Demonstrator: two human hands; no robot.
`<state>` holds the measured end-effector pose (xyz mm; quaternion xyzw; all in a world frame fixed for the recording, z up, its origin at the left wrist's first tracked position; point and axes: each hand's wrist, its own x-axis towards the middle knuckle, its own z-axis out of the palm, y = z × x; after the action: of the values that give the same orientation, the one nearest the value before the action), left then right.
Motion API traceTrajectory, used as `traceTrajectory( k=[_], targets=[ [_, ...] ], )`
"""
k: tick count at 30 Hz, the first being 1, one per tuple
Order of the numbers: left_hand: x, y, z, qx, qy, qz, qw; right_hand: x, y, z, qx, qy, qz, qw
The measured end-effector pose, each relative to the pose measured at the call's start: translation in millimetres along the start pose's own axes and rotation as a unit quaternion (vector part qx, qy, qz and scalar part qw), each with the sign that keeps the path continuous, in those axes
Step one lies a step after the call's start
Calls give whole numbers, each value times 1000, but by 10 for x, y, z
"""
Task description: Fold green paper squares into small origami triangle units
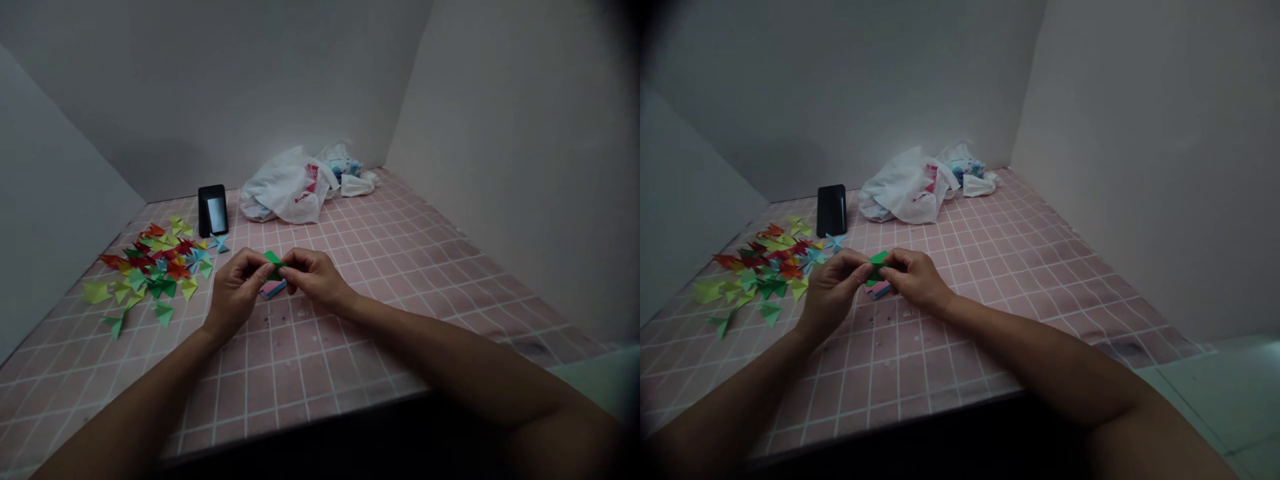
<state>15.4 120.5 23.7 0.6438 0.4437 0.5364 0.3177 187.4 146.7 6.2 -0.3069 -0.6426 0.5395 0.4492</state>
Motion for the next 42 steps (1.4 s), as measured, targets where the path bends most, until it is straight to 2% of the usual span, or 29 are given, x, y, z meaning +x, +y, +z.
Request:
traceTrajectory(
  k=[5,8,12,16,20,30,35,42],
  targets=[
    [-27,28,13,-5,25,-2,1000,-56,-60,39,-21,28,-32,999],
    [-15,15,7,-15,35,-22,999,-55,-79,26,-40,20,-36,998],
    [32,-31,-27,-17,3,-47,999,1,-47,-22,-43,-3,-11,999],
    [44,-45,-27,-9,-26,-41,999,25,-11,-38,-26,-27,-8,999],
    [23,-49,7,-34,-13,-46,998,2,10,-20,9,16,-26,999],
    [11,-71,-9,50,-16,2,999,-11,71,-2,89,30,-10,996],
    [2,-74,6,39,-16,0,999,-19,107,21,138,34,-3,990],
    [25,-49,-12,83,-22,22,996,35,129,-22,104,24,-25,994]
  ],
)
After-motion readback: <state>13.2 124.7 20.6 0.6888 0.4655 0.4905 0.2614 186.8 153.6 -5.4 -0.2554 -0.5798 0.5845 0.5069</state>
